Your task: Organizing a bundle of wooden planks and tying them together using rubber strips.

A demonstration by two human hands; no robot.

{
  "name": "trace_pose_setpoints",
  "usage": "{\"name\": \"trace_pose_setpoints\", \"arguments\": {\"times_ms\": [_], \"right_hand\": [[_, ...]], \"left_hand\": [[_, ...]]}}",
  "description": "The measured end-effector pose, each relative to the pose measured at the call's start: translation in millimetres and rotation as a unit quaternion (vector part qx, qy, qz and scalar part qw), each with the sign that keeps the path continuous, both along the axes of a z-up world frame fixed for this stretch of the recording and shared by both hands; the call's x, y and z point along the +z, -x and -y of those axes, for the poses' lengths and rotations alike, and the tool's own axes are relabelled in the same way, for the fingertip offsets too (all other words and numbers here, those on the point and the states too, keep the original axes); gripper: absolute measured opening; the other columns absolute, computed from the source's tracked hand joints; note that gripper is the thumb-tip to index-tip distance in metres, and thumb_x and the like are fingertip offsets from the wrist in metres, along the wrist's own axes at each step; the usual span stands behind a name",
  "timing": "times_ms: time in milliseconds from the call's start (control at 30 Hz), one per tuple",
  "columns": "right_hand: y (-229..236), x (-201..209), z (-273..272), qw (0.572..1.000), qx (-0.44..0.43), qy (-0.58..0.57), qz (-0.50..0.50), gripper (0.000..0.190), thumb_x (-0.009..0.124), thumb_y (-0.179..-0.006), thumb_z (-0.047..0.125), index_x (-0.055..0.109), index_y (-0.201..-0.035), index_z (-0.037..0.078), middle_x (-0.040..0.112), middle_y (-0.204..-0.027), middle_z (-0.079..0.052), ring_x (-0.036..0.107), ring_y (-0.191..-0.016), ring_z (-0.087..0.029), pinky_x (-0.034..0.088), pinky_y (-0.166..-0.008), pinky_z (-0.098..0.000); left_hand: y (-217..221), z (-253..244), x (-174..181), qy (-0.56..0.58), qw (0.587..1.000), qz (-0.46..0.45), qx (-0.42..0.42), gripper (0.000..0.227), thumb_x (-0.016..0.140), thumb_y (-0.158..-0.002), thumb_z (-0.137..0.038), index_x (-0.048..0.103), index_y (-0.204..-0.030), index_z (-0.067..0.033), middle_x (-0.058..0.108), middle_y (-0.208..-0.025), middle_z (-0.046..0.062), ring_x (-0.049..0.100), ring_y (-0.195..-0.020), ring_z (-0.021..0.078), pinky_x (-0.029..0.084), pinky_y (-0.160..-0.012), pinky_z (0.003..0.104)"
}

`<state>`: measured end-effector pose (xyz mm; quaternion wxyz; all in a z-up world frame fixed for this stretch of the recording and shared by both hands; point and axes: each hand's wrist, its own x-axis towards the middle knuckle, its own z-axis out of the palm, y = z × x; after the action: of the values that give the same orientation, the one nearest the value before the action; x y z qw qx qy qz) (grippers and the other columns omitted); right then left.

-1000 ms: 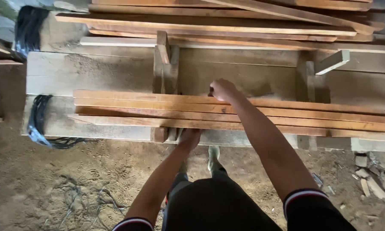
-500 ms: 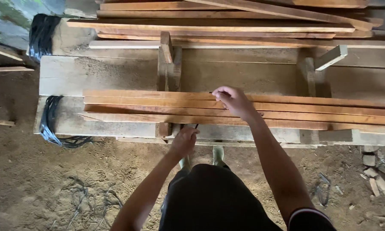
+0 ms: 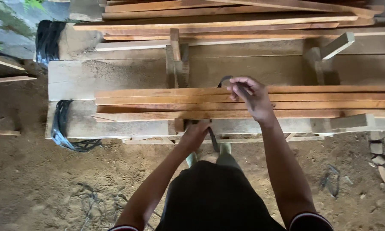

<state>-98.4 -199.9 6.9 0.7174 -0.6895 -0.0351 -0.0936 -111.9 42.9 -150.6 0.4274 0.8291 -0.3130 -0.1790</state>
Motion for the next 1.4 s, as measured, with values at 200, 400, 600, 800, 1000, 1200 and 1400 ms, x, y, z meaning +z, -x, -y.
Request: {"name": "trace_pose_setpoints", "arguments": {"times_ms": [200,400,600,800,1000,1200,1400], "right_hand": [[-9.8,-41.9,-19.1,0.994,-0.076,-0.022,-0.070,0.024,0.057,-0.110,0.012,0.066,-0.122,-0.007,0.072,-0.100,-0.021,0.073,-0.085,-0.027,0.064,-0.078,-0.0385],[-32.8,-41.2,-20.3,0.991,0.002,0.052,-0.120,0.029,0.056,-0.106,0.015,0.068,-0.123,-0.006,0.073,-0.101,-0.020,0.071,-0.084,-0.025,0.060,-0.078,-0.0370],[-64.4,-39.4,-30.0,0.949,0.112,0.271,-0.113,0.030,0.053,-0.106,0.020,0.074,-0.103,-0.001,0.072,-0.096,-0.030,0.069,-0.096,-0.050,0.050,-0.090,-0.0574],[-107.6,-77.7,-17.0,0.945,0.140,0.271,-0.116,0.030,0.051,-0.106,0.017,0.072,-0.105,-0.004,0.076,-0.099,-0.026,0.074,-0.097,-0.042,0.056,-0.091,-0.0507],[-147.4,-78.6,-1.0,0.996,0.086,0.020,0.015,0.023,0.050,-0.111,0.014,0.064,-0.114,-0.004,0.069,-0.115,-0.021,0.068,-0.109,-0.030,0.055,-0.103,-0.0474],[-141.1,-28.8,-0.8,0.987,0.113,0.089,0.078,0.024,0.053,-0.111,0.019,0.067,-0.117,0.001,0.069,-0.097,-0.016,0.072,-0.094,-0.029,0.059,-0.093,-0.0437],[-120.5,-19.2,-2.7,0.979,0.057,0.177,-0.086,0.031,0.067,-0.104,0.030,0.077,-0.086,0.007,0.072,-0.072,-0.007,0.064,-0.068,-0.013,0.055,-0.067,-0.0295]], "left_hand": [[9.7,-12.4,0.4,-0.106,0.979,0.165,-0.064,0.034,0.058,-0.103,-0.017,0.063,-0.137,-0.0170,0.076,-0.119,0.011,0.074,-0.107,0.0283,0.057,-0.092,0.049],[2.9,-2.7,90.2,-0.036,0.975,0.219,-0.017,0.029,0.064,-0.100,-0.016,0.068,-0.129,-0.0128,0.076,-0.103,0.008,0.076,-0.094,0.0257,0.062,-0.072,0.038],[-35.1,-1.3,58.5,-0.123,0.915,0.382,0.041,0.006,0.066,-0.095,-0.026,0.071,-0.093,-0.0219,0.070,-0.079,-0.004,0.072,-0.070,0.0183,0.055,-0.052,0.029],[-65.5,2.8,61.3,-0.245,0.949,0.196,-0.020,0.021,0.067,-0.092,-0.033,0.074,-0.089,-0.0144,0.072,-0.088,0.007,0.074,-0.083,0.0299,0.062,-0.067,0.044],[-82.1,7.8,68.3,-0.254,0.962,0.099,-0.001,0.024,0.059,-0.096,-0.034,0.074,-0.096,-0.0147,0.070,-0.095,0.009,0.073,-0.092,0.0345,0.061,-0.074,0.048],[-90.6,13.8,48.8,-0.219,0.971,0.088,0.044,0.021,0.065,-0.096,-0.032,0.073,-0.100,-0.0134,0.070,-0.093,0.011,0.075,-0.085,0.0392,0.062,-0.070,0.055],[-108.8,31.1,82.5,-0.132,0.988,-0.022,0.083,0.019,0.064,-0.099,-0.025,0.072,-0.113,-0.0144,0.075,-0.101,0.011,0.074,-0.090,0.0440,0.062,-0.074,0.056]]}}
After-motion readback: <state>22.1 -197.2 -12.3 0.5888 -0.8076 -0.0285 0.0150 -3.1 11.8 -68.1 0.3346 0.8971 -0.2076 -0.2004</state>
